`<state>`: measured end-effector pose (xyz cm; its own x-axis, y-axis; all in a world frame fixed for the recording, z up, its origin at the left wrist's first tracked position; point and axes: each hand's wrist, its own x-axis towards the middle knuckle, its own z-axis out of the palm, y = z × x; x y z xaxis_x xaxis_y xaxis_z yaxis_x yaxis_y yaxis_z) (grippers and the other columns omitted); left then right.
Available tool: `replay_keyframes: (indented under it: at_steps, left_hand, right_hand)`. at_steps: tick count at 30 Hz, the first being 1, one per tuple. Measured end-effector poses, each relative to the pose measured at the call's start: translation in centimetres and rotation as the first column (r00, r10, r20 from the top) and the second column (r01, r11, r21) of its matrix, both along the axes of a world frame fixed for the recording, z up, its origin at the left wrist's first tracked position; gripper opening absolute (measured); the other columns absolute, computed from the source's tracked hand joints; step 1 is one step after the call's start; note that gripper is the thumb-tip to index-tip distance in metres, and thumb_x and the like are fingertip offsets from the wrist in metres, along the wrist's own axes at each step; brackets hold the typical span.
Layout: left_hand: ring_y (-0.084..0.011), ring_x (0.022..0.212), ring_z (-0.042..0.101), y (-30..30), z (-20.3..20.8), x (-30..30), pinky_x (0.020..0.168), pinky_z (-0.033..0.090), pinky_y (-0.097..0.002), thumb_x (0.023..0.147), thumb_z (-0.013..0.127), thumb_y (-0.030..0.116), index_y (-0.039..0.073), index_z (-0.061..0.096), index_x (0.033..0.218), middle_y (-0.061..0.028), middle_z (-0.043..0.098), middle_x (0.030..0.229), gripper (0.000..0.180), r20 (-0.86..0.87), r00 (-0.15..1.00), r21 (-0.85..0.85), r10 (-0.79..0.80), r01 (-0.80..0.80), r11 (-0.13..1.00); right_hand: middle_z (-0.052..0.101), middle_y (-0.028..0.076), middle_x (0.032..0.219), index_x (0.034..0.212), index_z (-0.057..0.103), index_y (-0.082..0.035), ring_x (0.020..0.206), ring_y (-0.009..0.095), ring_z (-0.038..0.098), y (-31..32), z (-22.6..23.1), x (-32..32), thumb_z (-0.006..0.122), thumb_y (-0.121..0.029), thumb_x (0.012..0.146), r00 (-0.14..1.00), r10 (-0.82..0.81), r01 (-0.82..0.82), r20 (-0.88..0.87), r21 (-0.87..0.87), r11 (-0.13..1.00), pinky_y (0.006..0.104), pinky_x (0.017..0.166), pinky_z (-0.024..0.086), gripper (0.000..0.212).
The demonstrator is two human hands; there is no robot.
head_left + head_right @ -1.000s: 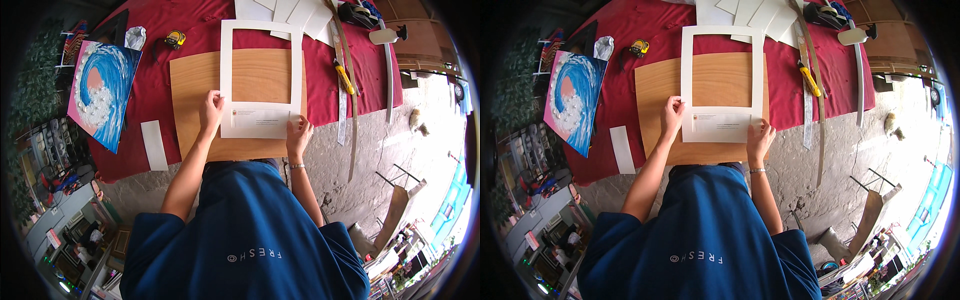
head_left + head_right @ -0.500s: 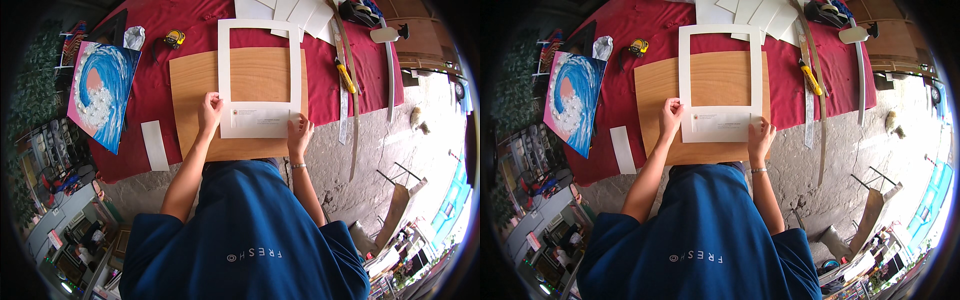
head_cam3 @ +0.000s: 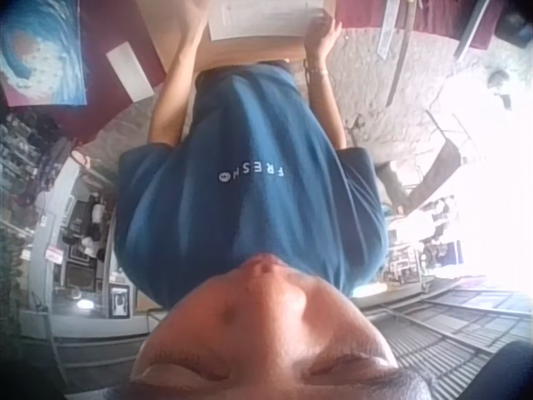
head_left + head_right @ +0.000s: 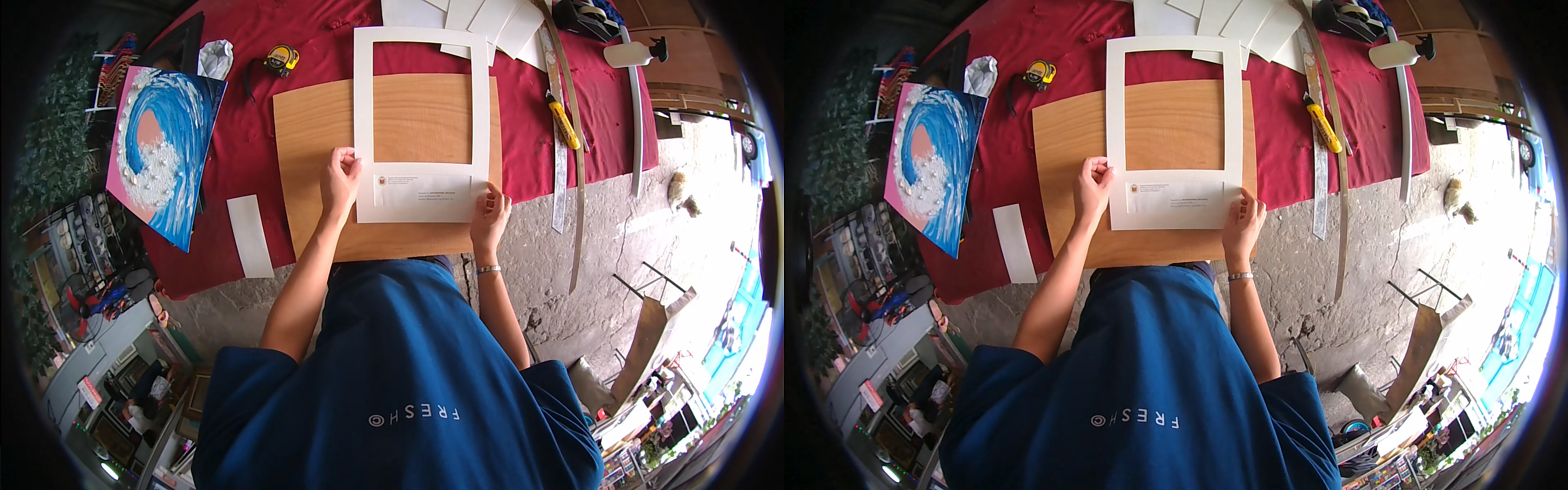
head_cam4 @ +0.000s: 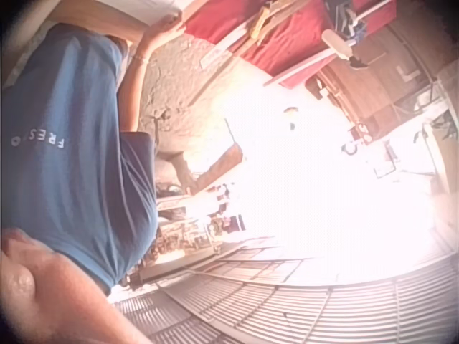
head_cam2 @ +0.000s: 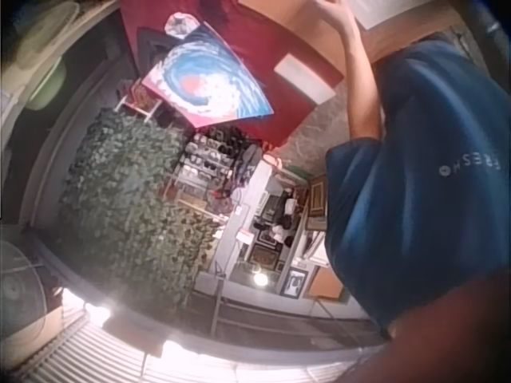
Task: The person measures and marks a piece of plywood using a tape measure and pencil, scores a board with a utility knife and straightedge, and positions a printed label inside a white mat frame.
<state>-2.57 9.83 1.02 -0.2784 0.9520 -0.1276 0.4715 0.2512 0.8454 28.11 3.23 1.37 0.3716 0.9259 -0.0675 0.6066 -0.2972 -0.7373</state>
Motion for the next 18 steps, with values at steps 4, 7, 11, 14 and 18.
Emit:
replay_keyframes:
  at_steps: [4, 7, 11, 14, 18]
  left_hand:
    - [-0.0163, 0.068, 0.062, -0.05, 0.14, -0.2, 0.062, 0.051, -0.0317, 0.088, 0.071, 0.005, 0.003, 0.061, 0.108, -0.0061, 0.067, 0.08, 0.023, -0.014, 1.0, -0.019, -0.015, 0.015, 1.0]
    - [-0.0159, 0.066, 0.061, 0.04, 0.11, -0.17, 0.062, 0.051, -0.0317, 0.088, 0.072, 0.004, 0.003, 0.061, 0.109, -0.0054, 0.066, 0.08, 0.024, -0.001, 1.0, -0.02, -0.027, 0.027, 0.999]
    - [-0.0159, 0.065, 0.06, -0.05, 0.13, -0.28, 0.062, 0.051, -0.0316, 0.087, 0.072, 0.004, 0.004, 0.061, 0.109, -0.005, 0.066, 0.08, 0.024, 0.0, 1.0, -0.029, -0.025, 0.025, 0.999]
    - [-0.0159, 0.065, 0.06, -0.07, -0.19, -0.48, 0.061, 0.05, -0.0317, 0.087, 0.072, 0.004, 0.004, 0.061, 0.109, -0.0049, 0.066, 0.08, 0.025, -0.009, 0.999, -0.03, -0.034, 0.034, 0.999]
    - [-0.0158, 0.065, 0.06, -0.17, -0.49, -0.56, 0.061, 0.05, -0.0317, 0.087, 0.072, 0.005, 0.004, 0.061, 0.11, -0.0047, 0.065, 0.08, 0.026, 0.008, 0.999, -0.025, -0.038, 0.038, 0.999]
  right_hand:
    - [0.059, 0.011, 0.1, 0.123, 0.064, -0.006, 0.094, 0.028, 0.055, 0.27, 0.32, -0.07, 0.06, -0.012, 0.097, 1.0, -0.001, 0.001, -0.008, 0.018, 1.0, 0.0408, 0.088, 0.046, 0.027]
    - [0.06, 0.009, 0.097, 0.121, 0.067, -0.007, 0.088, 0.023, 0.059, 0.23, -0.36, 0.43, 0.064, -0.01, 0.095, 0.995, 0.014, -0.022, 0.095, 0.087, 0.996, 0.0356, 0.079, 0.051, 0.026]
    - [0.06, 0.009, 0.095, 0.12, 0.067, -0.008, 0.092, 0.027, 0.055, 0.47, -0.26, 0.19, 0.063, -0.01, 0.093, 0.999, -0.04, 0.04, -0.007, 0.027, 0.999, 0.041, 0.088, 0.045, 0.027]
    - [0.06, 0.009, 0.094, 0.119, 0.068, -0.009, 0.093, 0.027, 0.055, 0.48, -0.2, 0.18, 0.064, -0.009, 0.092, 0.999, -0.043, 0.043, -0.012, 0.015, 0.999, 0.0412, 0.088, 0.045, 0.027]
    - [0.06, 0.009, 0.094, 0.118, 0.068, -0.009, 0.093, 0.027, 0.055, 0.47, -0.14, 0.19, 0.064, -0.009, 0.092, 0.999, -0.047, 0.047, -0.011, 0.022, 0.999, 0.0411, 0.088, 0.045, 0.027]
